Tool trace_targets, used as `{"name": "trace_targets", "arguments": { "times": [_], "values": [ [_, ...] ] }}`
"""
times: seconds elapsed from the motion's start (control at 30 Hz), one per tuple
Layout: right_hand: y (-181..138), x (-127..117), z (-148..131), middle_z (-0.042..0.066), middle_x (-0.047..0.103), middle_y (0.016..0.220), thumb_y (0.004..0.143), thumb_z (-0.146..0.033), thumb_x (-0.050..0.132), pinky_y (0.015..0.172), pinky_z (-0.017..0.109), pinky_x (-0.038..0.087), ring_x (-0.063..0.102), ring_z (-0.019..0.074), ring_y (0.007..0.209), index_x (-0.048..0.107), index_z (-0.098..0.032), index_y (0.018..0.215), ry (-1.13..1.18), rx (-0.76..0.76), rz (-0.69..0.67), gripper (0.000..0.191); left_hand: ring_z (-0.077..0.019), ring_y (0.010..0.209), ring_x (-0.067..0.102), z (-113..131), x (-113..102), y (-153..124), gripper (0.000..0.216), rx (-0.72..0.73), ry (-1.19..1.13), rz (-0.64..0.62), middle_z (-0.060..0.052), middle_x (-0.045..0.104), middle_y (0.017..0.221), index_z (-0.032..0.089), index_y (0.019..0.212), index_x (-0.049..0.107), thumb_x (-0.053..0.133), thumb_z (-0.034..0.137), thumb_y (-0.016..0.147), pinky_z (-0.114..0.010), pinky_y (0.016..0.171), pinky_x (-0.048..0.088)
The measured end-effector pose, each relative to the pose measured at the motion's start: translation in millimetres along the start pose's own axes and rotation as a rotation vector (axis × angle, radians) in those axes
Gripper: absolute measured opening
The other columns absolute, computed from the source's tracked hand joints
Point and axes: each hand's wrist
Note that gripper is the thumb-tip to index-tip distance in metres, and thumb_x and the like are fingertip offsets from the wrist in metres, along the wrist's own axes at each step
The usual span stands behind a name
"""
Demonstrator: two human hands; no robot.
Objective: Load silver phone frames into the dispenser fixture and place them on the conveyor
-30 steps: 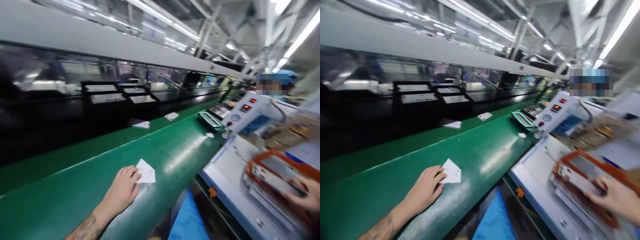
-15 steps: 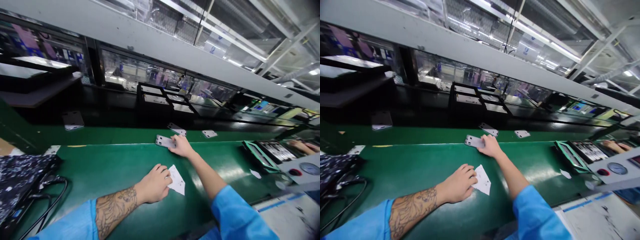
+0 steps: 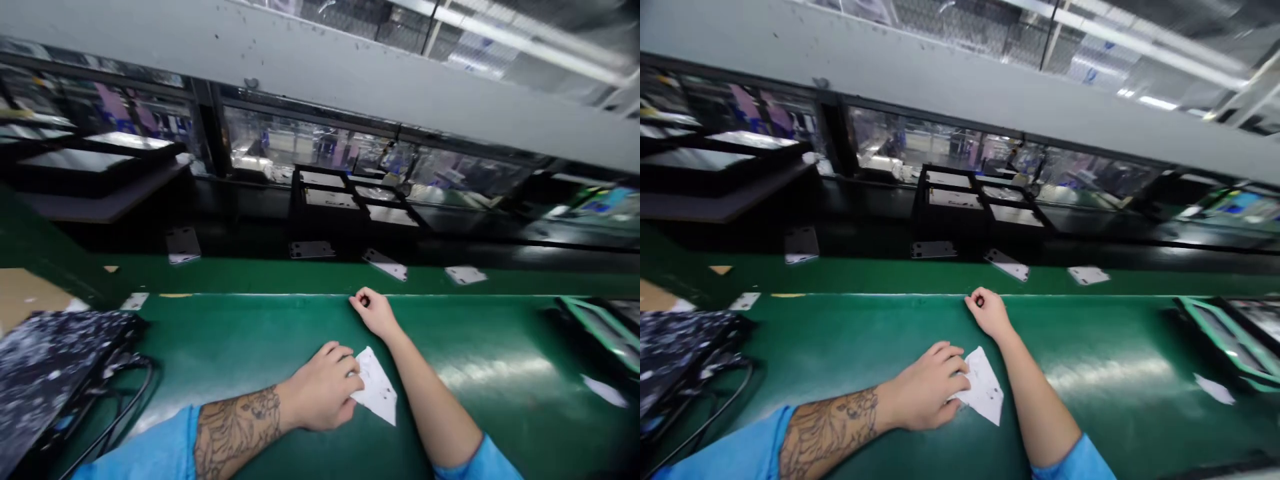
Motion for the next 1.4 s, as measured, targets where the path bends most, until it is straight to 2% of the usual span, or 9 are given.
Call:
{"name": "trace_targets", "arguments": {
  "times": [0.13, 0.27, 0.4, 0.5, 0.7, 0.87, 1.13, 1.3, 1.4],
  "values": [
    [2.1, 0.9, -5.4, 0.001, 0.058, 0.064, 0.086, -0.051, 0.059, 0.062, 0.031, 0.038, 0.052, 0.0178, 0.063, 0.061, -0.022, 0.070, -0.046, -0.074, -0.047, 0.033, -0.0182, 0.105, 0.063, -17.2, -4.3, 8.3, 0.021, -0.030, -0.030, 0.031, -0.001, 0.070, 0.109, 0.024, 0.109, 0.067, 0.059, 0.030, 0.091, -0.037, 0.104, 0.045],
    [3.8, 1.4, -0.1, 0.001, 0.058, 0.063, 0.086, -0.054, 0.058, 0.060, 0.031, 0.037, 0.053, 0.0180, 0.062, 0.061, -0.023, 0.072, -0.022, -0.052, -0.057, 0.035, -0.0162, 0.110, 0.063, -85.5, -48.8, -3.7, 0.024, -0.469, 0.200, 0.163, 0.002, 0.070, 0.114, 0.032, 0.109, 0.070, 0.067, 0.032, 0.085, -0.028, 0.103, 0.047],
    [4.6, 1.8, 0.7, 0.001, 0.059, 0.065, 0.086, -0.053, 0.057, 0.063, 0.032, 0.039, 0.056, 0.0192, 0.064, 0.062, -0.023, 0.072, -0.039, -0.072, -0.054, 0.033, -0.0389, 0.144, 0.036, -165.4, -116.6, -38.5, 0.060, -1.022, 0.499, 0.459, -0.024, 0.041, 0.152, 0.011, 0.144, 0.045, 0.059, 0.032, 0.089, -0.060, 0.121, 0.027],
    [5.4, 2.6, -0.5, 0.001, 0.061, 0.066, 0.087, -0.049, 0.058, 0.070, 0.033, 0.042, 0.057, 0.0198, 0.066, 0.063, -0.024, 0.072, -0.050, -0.096, -0.041, 0.030, -0.0473, 0.148, 0.021, -206.5, -145.2, -58.1, 0.080, -1.333, 0.637, 0.585, -0.028, 0.025, 0.160, 0.008, 0.155, 0.024, 0.060, 0.037, 0.089, -0.073, 0.118, 0.019],
    [4.9, 2.9, -2.4, 0.000, 0.068, 0.075, 0.090, -0.043, 0.058, 0.082, 0.036, 0.043, 0.062, 0.0206, 0.074, 0.063, -0.025, 0.075, -0.029, -0.123, -0.047, 0.024, -0.0427, 0.137, 0.043, -243.9, -150.2, -76.1, 0.085, -1.659, 0.602, 0.620, -0.022, 0.034, 0.157, 0.016, 0.152, 0.032, 0.068, 0.056, 0.086, -0.064, 0.111, 0.040],
    [3.2, 2.4, -3.5, 0.000, 0.070, 0.080, 0.090, -0.040, 0.059, 0.084, 0.036, 0.042, 0.064, 0.0198, 0.078, 0.063, -0.024, 0.074, -0.024, -0.124, -0.046, 0.022, -0.0337, 0.124, 0.056, -254.2, -157.6, -79.8, 0.079, -1.684, 0.532, 0.633, -0.019, 0.042, 0.151, 0.018, 0.150, 0.036, 0.066, 0.058, 0.089, -0.054, 0.105, 0.049],
    [1.4, 1.1, -6.0, 0.001, 0.071, 0.080, 0.087, -0.037, 0.062, 0.087, 0.040, 0.043, 0.063, 0.0216, 0.077, 0.063, -0.024, 0.072, 0.029, -0.109, -0.009, 0.020, -0.0399, 0.110, 0.068, -246.2, -159.7, -73.8, 0.093, -1.512, 0.510, 0.605, -0.023, 0.038, 0.146, 0.024, 0.157, 0.022, 0.070, 0.043, 0.080, -0.053, 0.095, 0.055],
    [-1.0, 0.7, -10.1, 0.002, 0.071, 0.078, 0.084, -0.033, 0.065, 0.088, 0.040, 0.046, 0.064, 0.0223, 0.075, 0.065, -0.025, 0.070, 0.074, -0.125, 0.035, 0.017, -0.0417, 0.112, 0.067, -218.7, -151.9, -50.8, 0.095, -1.279, 0.478, 0.637, -0.026, 0.039, 0.141, 0.018, 0.158, 0.022, 0.072, 0.032, 0.078, -0.054, 0.096, 0.055],
    [-0.7, -1.7, -10.1, 0.000, 0.070, 0.075, 0.085, -0.030, 0.063, 0.079, 0.035, 0.046, 0.063, 0.0203, 0.071, 0.066, -0.024, 0.072, 0.085, -0.135, 0.043, 0.015, -0.0363, 0.121, 0.062, -182.8, -121.4, -33.4, 0.095, -1.111, 0.435, 0.618, -0.020, 0.038, 0.144, 0.022, 0.159, 0.022, 0.071, 0.027, 0.077, -0.047, 0.098, 0.057]
  ]
}}
Point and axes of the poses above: each hand's wrist, its own y-axis towards the middle knuckle, its own x-axis out of the palm, z = x × y
